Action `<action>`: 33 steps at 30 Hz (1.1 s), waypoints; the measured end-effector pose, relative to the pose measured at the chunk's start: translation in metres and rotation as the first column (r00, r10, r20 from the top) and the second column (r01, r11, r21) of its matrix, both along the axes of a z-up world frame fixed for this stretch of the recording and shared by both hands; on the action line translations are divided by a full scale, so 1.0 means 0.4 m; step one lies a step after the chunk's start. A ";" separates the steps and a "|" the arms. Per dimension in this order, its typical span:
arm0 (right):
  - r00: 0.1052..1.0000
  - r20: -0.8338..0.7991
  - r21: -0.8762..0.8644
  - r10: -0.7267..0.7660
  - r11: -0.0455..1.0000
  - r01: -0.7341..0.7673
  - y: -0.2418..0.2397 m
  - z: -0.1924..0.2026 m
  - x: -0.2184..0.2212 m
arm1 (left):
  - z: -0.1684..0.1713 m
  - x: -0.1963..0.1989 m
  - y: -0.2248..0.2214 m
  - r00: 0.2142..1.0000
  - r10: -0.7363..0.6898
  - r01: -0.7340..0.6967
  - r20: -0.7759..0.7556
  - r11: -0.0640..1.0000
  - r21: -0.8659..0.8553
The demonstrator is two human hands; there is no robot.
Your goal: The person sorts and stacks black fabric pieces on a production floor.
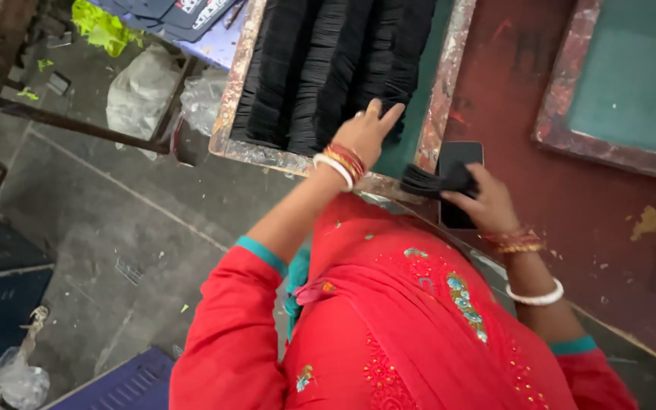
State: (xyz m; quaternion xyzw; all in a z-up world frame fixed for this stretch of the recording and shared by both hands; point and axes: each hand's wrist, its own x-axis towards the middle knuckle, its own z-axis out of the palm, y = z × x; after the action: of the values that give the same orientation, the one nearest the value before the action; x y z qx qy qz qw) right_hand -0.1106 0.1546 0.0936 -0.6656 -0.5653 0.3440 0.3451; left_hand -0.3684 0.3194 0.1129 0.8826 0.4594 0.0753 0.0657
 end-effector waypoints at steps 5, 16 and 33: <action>0.984 0.034 0.106 0.174 0.978 -0.177 0.148 -0.005 -0.134 | 0.059 -0.002 0.200 0.899 -0.383 0.410 0.212 0.906 -0.105; 0.959 0.253 0.217 -0.127 0.974 0.072 0.233 -0.106 -0.292 | 0.076 -0.057 0.015 0.827 -0.048 0.060 0.560 0.998 -0.005; 0.971 -0.230 0.187 0.063 0.982 -0.019 0.216 -0.270 -0.255 | -0.175 0.006 -0.162 0.916 0.207 -0.191 0.344 0.978 -0.078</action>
State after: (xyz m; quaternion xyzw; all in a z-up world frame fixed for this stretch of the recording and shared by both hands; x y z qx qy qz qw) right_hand -0.2126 0.2409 -0.0146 -0.5738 -0.5633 0.3740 0.4621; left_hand -0.3661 0.2547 0.0428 0.8021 0.5292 0.2277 0.1575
